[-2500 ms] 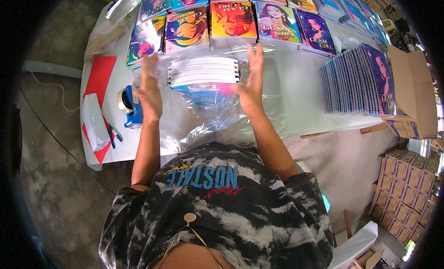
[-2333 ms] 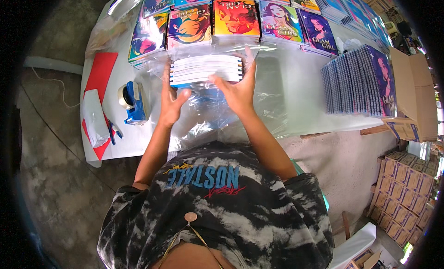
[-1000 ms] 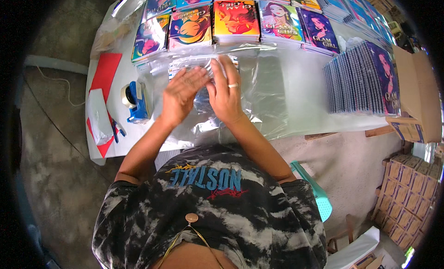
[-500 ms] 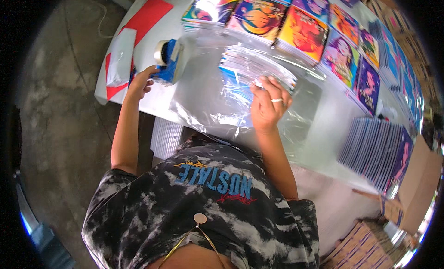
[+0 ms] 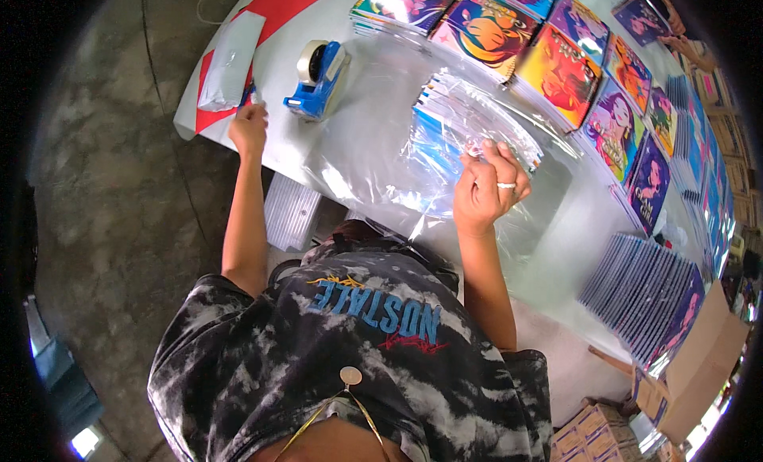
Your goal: The person repeatedly places spiral-bound notebooks into clear plastic sleeves, folds the sleeve edges, and seals them with a tape dispenser. They handle notebooks one at a time, stacking sealed units on the table while additional stacks of notebooks and sleeves remain nearby.
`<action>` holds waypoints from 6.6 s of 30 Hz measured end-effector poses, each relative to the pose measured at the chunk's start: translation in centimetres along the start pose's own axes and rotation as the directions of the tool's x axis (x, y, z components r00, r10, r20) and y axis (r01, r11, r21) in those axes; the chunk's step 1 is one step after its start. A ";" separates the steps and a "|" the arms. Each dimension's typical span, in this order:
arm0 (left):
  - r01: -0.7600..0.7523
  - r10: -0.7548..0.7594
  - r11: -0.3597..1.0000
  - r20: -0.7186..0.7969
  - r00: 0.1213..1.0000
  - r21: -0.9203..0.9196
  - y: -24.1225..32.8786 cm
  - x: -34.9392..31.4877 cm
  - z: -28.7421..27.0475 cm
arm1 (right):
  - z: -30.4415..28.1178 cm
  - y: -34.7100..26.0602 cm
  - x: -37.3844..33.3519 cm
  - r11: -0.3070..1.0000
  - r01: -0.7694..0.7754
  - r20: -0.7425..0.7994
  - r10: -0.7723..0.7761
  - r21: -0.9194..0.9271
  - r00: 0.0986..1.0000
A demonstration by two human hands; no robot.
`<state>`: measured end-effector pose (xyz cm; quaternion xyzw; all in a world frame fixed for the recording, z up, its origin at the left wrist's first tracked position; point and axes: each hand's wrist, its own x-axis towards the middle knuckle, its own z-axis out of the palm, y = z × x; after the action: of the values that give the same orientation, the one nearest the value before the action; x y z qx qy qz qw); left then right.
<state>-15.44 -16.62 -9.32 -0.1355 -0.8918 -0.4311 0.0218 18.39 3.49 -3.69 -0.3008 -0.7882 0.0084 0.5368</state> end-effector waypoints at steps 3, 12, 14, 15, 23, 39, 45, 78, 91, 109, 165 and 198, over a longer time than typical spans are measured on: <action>0.125 0.106 0.745 0.301 0.948 -0.655 14.9 -5.4 0.7 | 0.0 0.2 -0.2 0.999 -0.014 -0.010 0.015 0.032 1.000; 0.470 0.028 0.827 0.859 0.511 -0.307 20.1 -18.6 5.9 | -2.1 -0.9 0.7 0.992 -0.121 0.264 0.129 -0.046 0.956; 0.386 0.010 0.873 0.801 0.598 -0.299 19.3 -18.1 7.5 | -3.7 -2.5 3.2 0.976 -0.065 0.528 0.169 -0.210 0.832; 0.310 -0.065 0.938 0.795 0.603 -0.158 17.2 -18.0 9.0 | -4.3 -2.6 4.2 0.985 -0.073 0.628 0.155 -0.154 0.763; 0.398 0.247 0.902 0.956 -0.159 -0.167 15.8 -25.1 9.1 | 1.7 -2.6 9.4 0.977 -0.112 0.786 0.213 -0.182 0.581; -0.452 0.841 0.432 0.168 0.514 -0.781 18.8 -8.6 8.7 | -0.8 0.6 4.8 0.626 -0.482 0.371 0.310 0.613 0.875; -0.643 0.909 0.316 0.030 0.415 -0.698 25.0 -6.6 6.2 | 0.0 -0.8 13.1 0.793 -0.087 -0.132 0.206 0.604 0.970; -0.292 0.555 0.564 0.093 0.827 -0.773 23.9 -5.0 1.3 | -3.7 1.8 10.5 0.551 -0.575 0.357 0.458 0.605 0.814; 0.039 0.552 0.635 0.489 0.675 -0.772 17.3 -11.1 8.4 | 0.4 -0.1 2.2 0.300 -0.618 0.463 0.450 0.727 0.764; -0.116 0.584 0.621 0.358 0.729 -0.775 19.1 -13.0 9.5 | -0.3 -2.9 5.7 0.996 0.027 0.459 0.015 -0.085 0.888; -0.685 0.943 0.310 0.124 0.308 -0.660 19.0 -14.0 4.2 | 0.6 -0.2 1.2 0.986 -0.029 0.022 0.025 0.162 0.999; 0.456 -0.011 0.820 0.786 0.618 -0.347 21.5 -17.8 5.9 | 0.9 1.4 0.9 0.960 0.079 -0.012 -0.079 0.269 0.997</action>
<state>7.74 -3.31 0.55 -0.1802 -0.6778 -0.5556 -0.4465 18.08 5.37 -3.80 -0.1935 -0.7908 0.0937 0.5730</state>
